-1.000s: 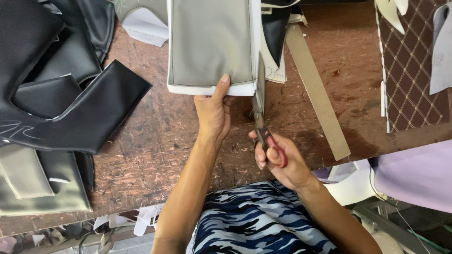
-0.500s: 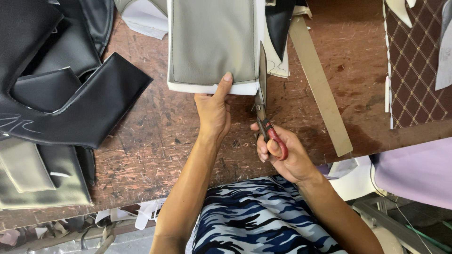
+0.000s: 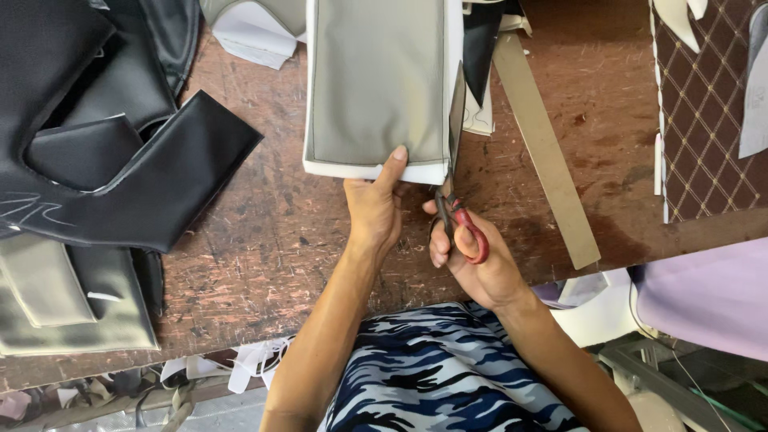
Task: The person trims excess white foam backing from upholstered vinyl panels using scissors. They hold each panel with one hand, cut away the overhanging foam along the stitched edges, rotate the panel to reach different sides, and set finished panels on the work table.
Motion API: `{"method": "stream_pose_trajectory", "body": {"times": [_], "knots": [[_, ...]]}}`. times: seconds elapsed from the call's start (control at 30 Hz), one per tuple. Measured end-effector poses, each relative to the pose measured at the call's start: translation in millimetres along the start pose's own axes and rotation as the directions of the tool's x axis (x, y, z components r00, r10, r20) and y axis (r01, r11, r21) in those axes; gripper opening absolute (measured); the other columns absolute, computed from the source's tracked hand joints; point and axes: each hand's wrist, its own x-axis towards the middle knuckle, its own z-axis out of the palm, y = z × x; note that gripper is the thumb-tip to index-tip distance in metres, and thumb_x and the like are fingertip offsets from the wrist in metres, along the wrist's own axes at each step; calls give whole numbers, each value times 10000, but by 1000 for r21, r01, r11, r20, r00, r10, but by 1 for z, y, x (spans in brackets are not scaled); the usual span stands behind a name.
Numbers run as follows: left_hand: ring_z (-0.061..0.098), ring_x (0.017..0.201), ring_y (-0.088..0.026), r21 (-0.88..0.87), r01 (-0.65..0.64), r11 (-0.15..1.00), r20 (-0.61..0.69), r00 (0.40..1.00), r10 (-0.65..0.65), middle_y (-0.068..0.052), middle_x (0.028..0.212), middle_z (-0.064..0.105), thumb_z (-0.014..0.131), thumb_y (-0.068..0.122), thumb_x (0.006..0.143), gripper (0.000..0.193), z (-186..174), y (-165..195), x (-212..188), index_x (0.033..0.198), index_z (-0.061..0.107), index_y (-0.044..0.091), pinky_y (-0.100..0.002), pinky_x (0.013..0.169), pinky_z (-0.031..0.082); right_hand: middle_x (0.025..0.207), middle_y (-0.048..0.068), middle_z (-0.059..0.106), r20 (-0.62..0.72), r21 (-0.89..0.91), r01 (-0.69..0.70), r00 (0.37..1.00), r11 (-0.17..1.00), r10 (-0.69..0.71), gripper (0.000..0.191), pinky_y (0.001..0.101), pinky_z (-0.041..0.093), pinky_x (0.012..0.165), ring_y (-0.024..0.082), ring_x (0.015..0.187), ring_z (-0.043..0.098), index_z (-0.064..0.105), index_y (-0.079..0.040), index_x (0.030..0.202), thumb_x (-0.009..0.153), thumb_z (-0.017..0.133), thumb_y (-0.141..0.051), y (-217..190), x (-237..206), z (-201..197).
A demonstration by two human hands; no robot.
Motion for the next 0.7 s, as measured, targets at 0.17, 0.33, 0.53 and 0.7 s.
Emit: {"method": "stream_pose_trajectory", "body": {"times": [0.17,0.33,0.53,0.7], "knots": [[700,959,-192,-40,-1,999,-2,1000,1,-103,1104,681,726,14,910,345,3,6,-4,1225,589,-12,-358,816,622,867,33,577,-32,-35,-59,998,998,57,757,290,448,717,139,781,545,469,61,1432,923,789,-399,7,-1,-3],[681,984,-190,-18,-11,1000,41,999,12,-108,1117,679,728,-14,927,341,-2,8,-17,1240,594,-35,-353,869,592,907,47,601,19,37,2,1000,999,-2,583,305,481,757,159,819,569,537,9,1302,959,757,-407,8,3,-9],[682,975,-200,-20,44,999,35,998,-43,-108,1109,687,730,-18,904,358,-12,7,-33,1235,594,-39,-360,858,585,974,62,611,-10,81,11,1000,997,-11,502,305,490,797,158,881,572,557,1,1197,952,746,-395,12,3,-14],[679,1026,-187,-20,13,1000,60,998,-11,-94,1154,679,731,-31,893,402,-15,4,-36,1265,581,-18,-353,916,576,990,72,597,-7,62,7,1000,998,-6,470,312,478,803,171,884,558,562,11,1209,988,755,-357,20,0,-19]]}}
